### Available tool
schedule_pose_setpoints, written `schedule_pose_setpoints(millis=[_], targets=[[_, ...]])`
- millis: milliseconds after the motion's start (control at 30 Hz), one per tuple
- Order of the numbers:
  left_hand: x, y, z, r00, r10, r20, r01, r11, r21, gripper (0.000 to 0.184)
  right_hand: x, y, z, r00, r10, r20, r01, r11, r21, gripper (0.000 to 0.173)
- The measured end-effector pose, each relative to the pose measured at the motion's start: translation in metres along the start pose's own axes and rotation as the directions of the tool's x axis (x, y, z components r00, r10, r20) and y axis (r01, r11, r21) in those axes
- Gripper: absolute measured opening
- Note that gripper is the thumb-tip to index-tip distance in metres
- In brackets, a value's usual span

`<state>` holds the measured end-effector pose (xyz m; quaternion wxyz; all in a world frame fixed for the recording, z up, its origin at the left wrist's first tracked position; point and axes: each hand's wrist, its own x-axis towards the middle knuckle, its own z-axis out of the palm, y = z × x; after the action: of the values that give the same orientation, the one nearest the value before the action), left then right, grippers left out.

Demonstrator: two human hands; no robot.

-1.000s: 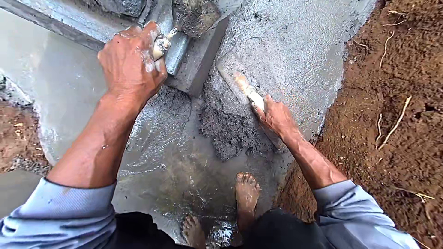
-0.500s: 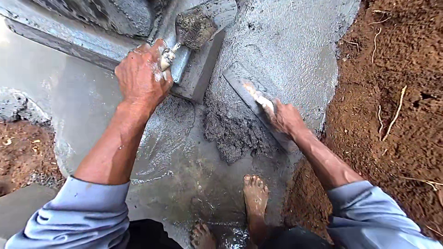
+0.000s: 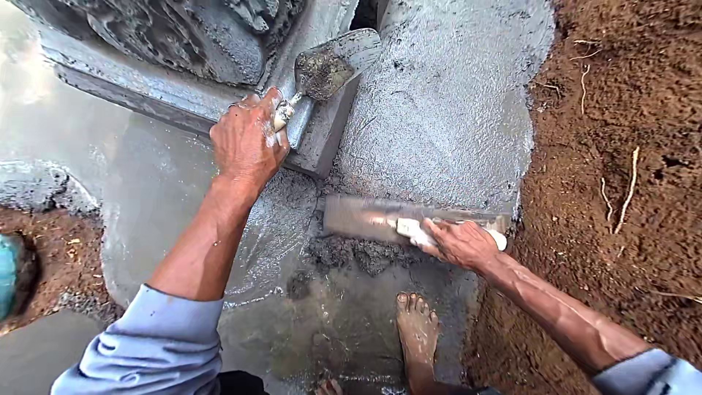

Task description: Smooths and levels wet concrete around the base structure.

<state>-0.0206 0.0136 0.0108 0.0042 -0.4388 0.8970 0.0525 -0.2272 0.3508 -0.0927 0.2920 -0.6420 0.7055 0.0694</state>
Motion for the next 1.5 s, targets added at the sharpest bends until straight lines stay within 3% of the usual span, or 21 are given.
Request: schedule_pose_setpoints(millis=[100,167,433,633,733,833,933,1000,1100,1167,1233,1300,1400,1500], targets=[[-0.001,0.0,0.0,1.0,0.006,0.022,-0.006,1.0,0.0,0.037,-0.01,0.026,0.007,0.915,-0.386,-0.12,0.366,0.917,-0.159,0.048],[-0.003,0.001,0.0,1.0,-0.003,0.029,0.003,1.0,-0.005,0.037,-0.007,0.042,0.005,0.902,-0.414,-0.122,0.387,0.902,-0.192,0.043],[-0.001,0.002,0.003,1.0,-0.005,-0.013,0.005,1.0,0.007,0.037,0.06,0.058,0.003,0.962,-0.207,-0.179,0.173,0.966,-0.192,0.043],[-0.001,0.001,0.004,1.0,-0.006,-0.02,0.006,1.0,0.022,0.033,0.098,0.083,-0.035,0.986,-0.107,-0.126,0.08,0.976,-0.2,0.044],[0.0,0.001,0.004,1.0,-0.005,-0.016,0.005,1.0,0.023,0.032,0.102,0.095,-0.05,0.987,0.039,-0.155,-0.064,0.985,-0.159,0.043],[-0.001,0.0,0.003,1.0,-0.002,-0.019,0.003,1.0,0.02,0.032,0.074,0.073,-0.046,0.936,0.271,-0.227,-0.284,0.958,-0.026,0.051],[-0.006,0.001,0.0,1.0,0.012,-0.011,-0.012,1.0,-0.001,0.031,0.055,0.031,-0.037,0.817,0.565,-0.117,-0.496,0.791,0.358,0.051],[-0.005,0.001,0.0,1.0,0.016,-0.015,-0.016,1.0,0.003,0.031,0.057,0.017,-0.03,0.748,0.664,0.025,-0.489,0.525,0.696,0.051],[-0.004,0.0,0.001,1.0,0.0,0.004,0.0,1.0,0.015,0.032,0.062,-0.018,-0.01,0.649,0.741,0.172,-0.19,-0.061,0.98,0.046],[-0.004,0.001,0.0,1.0,-0.014,0.013,0.013,1.0,0.019,0.031,0.07,-0.048,-0.001,0.596,0.773,0.218,-0.001,-0.271,0.962,0.046],[-0.004,0.001,0.0,1.0,-0.007,0.011,0.007,1.0,0.016,0.027,0.086,-0.072,0.009,0.584,0.784,0.212,0.051,-0.295,0.954,0.047],[-0.004,0.0,0.0,1.0,-0.007,0.012,0.007,1.0,0.017,0.027,0.11,-0.091,0.013,0.602,0.771,0.208,-0.027,-0.241,0.97,0.046],[-0.008,-0.001,0.001,1.0,-0.008,0.018,0.008,1.0,0.027,0.028,0.131,-0.109,0.011,0.714,0.665,0.219,-0.188,-0.12,0.975,0.05],[-0.004,0.001,-0.002,1.0,0.003,0.017,-0.003,1.0,0.022,0.026,0.125,-0.114,-0.001,0.748,0.645,0.157,-0.113,-0.109,0.988,0.042]])
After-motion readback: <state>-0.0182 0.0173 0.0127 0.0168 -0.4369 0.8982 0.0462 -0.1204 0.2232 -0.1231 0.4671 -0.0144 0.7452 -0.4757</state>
